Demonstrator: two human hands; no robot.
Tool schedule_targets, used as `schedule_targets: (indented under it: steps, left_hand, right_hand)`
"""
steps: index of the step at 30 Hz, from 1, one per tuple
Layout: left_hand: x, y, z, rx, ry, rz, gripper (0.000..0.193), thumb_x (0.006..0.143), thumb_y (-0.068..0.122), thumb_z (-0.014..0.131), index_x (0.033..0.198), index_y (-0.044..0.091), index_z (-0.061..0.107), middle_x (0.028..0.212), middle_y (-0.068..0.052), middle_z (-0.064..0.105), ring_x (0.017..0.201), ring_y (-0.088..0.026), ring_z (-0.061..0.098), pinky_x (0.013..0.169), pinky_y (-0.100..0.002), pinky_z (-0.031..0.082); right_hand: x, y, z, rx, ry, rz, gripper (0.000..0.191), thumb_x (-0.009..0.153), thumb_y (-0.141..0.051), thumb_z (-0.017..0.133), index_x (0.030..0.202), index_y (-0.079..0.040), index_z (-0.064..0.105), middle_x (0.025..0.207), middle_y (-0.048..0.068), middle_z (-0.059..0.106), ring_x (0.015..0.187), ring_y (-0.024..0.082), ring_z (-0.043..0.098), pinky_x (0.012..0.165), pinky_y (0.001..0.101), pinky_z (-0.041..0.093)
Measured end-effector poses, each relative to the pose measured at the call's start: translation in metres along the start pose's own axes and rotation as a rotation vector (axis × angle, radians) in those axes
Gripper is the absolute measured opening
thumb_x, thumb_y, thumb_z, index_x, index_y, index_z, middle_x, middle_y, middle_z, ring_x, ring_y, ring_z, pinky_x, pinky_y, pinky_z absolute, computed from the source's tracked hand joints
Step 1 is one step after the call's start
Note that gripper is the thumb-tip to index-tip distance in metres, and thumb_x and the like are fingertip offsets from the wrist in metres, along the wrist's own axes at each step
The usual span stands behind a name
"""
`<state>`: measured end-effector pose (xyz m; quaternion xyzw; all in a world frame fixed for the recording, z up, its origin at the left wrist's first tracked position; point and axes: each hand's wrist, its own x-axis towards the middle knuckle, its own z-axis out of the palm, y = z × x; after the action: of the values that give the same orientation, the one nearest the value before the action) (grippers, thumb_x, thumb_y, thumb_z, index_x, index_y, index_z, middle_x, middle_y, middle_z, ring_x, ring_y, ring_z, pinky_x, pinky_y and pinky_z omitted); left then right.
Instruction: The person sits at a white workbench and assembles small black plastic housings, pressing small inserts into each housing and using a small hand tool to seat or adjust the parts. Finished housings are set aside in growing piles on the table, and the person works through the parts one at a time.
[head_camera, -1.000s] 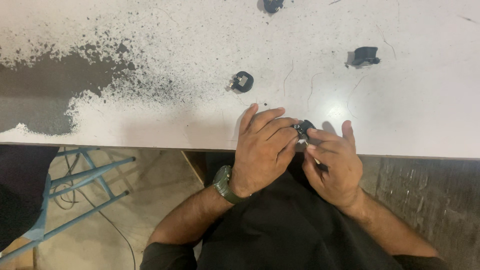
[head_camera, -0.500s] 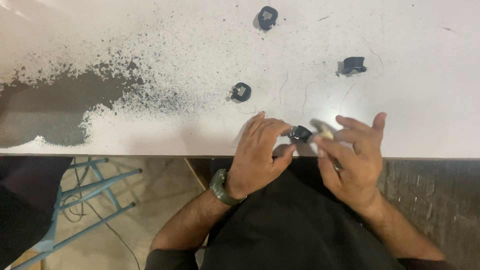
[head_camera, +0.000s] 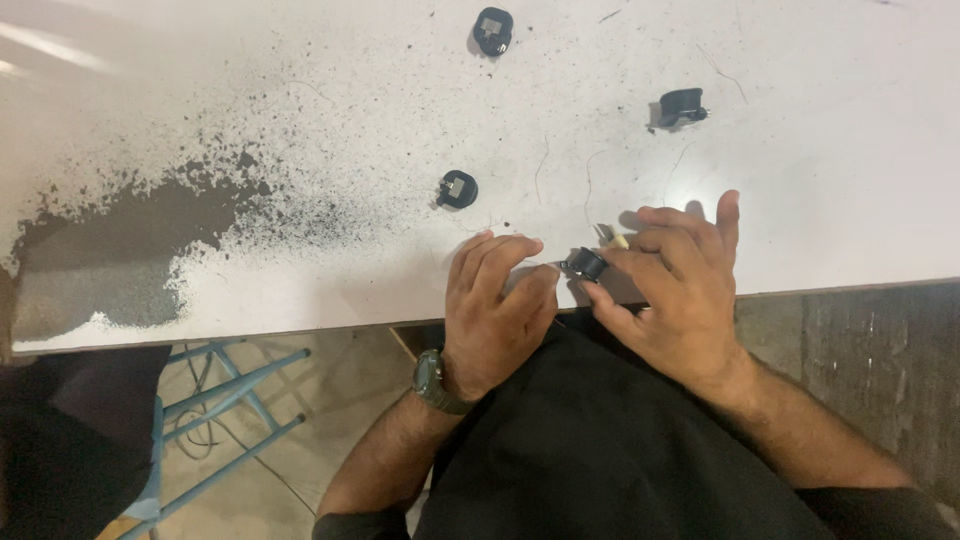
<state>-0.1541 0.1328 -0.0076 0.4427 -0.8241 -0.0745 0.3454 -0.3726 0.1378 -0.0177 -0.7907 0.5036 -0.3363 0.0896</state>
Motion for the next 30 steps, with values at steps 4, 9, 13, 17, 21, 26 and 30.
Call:
schedule_targets:
  steps: [4, 9, 13, 17, 21, 26, 30]
  left_hand:
    - [0.001, 0.001, 0.0, 0.12, 0.005, 0.146, 0.019, 0.089, 0.006, 0.079, 0.106, 0.009, 0.068, 0.127, -0.008, 0.059, 0.123, -0.027, 0.06, 0.11, -0.048, 0.048]
    - [0.009, 0.009, 0.0, 0.066, -0.013, 0.189, 0.018, 0.09, 0.006, 0.078, 0.104, 0.008, 0.067, 0.129, -0.008, 0.058, 0.122, -0.027, 0.061, 0.106, -0.046, 0.052]
    - [0.018, 0.016, -0.004, -0.264, -0.059, -0.191, 0.014, 0.09, 0.005, 0.074, 0.102, 0.007, 0.066, 0.118, -0.008, 0.065, 0.095, -0.022, 0.066, 0.079, -0.036, 0.056]
    - [0.023, 0.013, -0.017, -0.454, -0.135, -0.373, 0.009, 0.093, 0.005, 0.073, 0.099, 0.006, 0.066, 0.093, -0.006, 0.068, 0.072, -0.018, 0.065, 0.062, -0.031, 0.054]
    - [0.024, 0.01, -0.021, -0.474, -0.141, -0.34, 0.008, 0.094, 0.005, 0.072, 0.1, 0.005, 0.066, 0.086, -0.005, 0.069, 0.07, -0.018, 0.064, 0.061, -0.032, 0.05]
    - [0.022, 0.011, -0.017, -0.448, -0.138, -0.336, 0.008, 0.092, 0.003, 0.07, 0.093, 0.005, 0.063, 0.083, -0.006, 0.066, 0.072, -0.021, 0.065, 0.063, -0.035, 0.051]
    - [0.021, 0.015, -0.015, -0.503, -0.178, -0.459, 0.012, 0.088, 0.005, 0.071, 0.089, 0.005, 0.059, 0.08, -0.007, 0.065, 0.069, -0.021, 0.067, 0.06, -0.035, 0.052]
  right_hand:
    - [-0.002, 0.001, 0.003, 0.011, 0.017, 0.006, 0.033, 0.078, -0.022, 0.092, 0.103, -0.009, 0.075, 0.112, 0.006, 0.062, 0.127, 0.028, 0.056, 0.128, 0.0633, 0.012]
    - [-0.003, 0.003, 0.002, 0.011, -0.031, -0.024, 0.033, 0.079, -0.024, 0.091, 0.104, -0.01, 0.075, 0.11, 0.008, 0.06, 0.127, 0.03, 0.055, 0.128, 0.0646, 0.01]
    - [-0.003, 0.002, 0.001, 0.021, -0.032, -0.047, 0.034, 0.079, -0.024, 0.091, 0.106, -0.009, 0.076, 0.11, 0.007, 0.061, 0.126, 0.03, 0.057, 0.128, 0.0645, 0.01]
    - [-0.003, 0.001, 0.0, 0.022, 0.0, -0.029, 0.033, 0.077, -0.022, 0.091, 0.104, -0.01, 0.076, 0.11, 0.006, 0.063, 0.125, 0.029, 0.058, 0.129, 0.0633, 0.011]
    - [-0.003, -0.001, -0.001, 0.023, 0.001, -0.01, 0.035, 0.075, -0.02, 0.091, 0.105, -0.009, 0.076, 0.11, 0.006, 0.062, 0.125, 0.03, 0.058, 0.13, 0.0633, 0.013]
    - [-0.003, -0.001, -0.003, 0.009, -0.014, -0.004, 0.035, 0.077, -0.022, 0.091, 0.106, -0.008, 0.076, 0.109, 0.008, 0.062, 0.124, 0.032, 0.057, 0.127, 0.0633, 0.015]
    - [-0.013, -0.003, -0.004, 0.074, 0.136, -0.031, 0.03, 0.084, -0.012, 0.088, 0.11, -0.008, 0.073, 0.107, 0.01, 0.063, 0.123, 0.034, 0.06, 0.129, 0.061, 0.021]
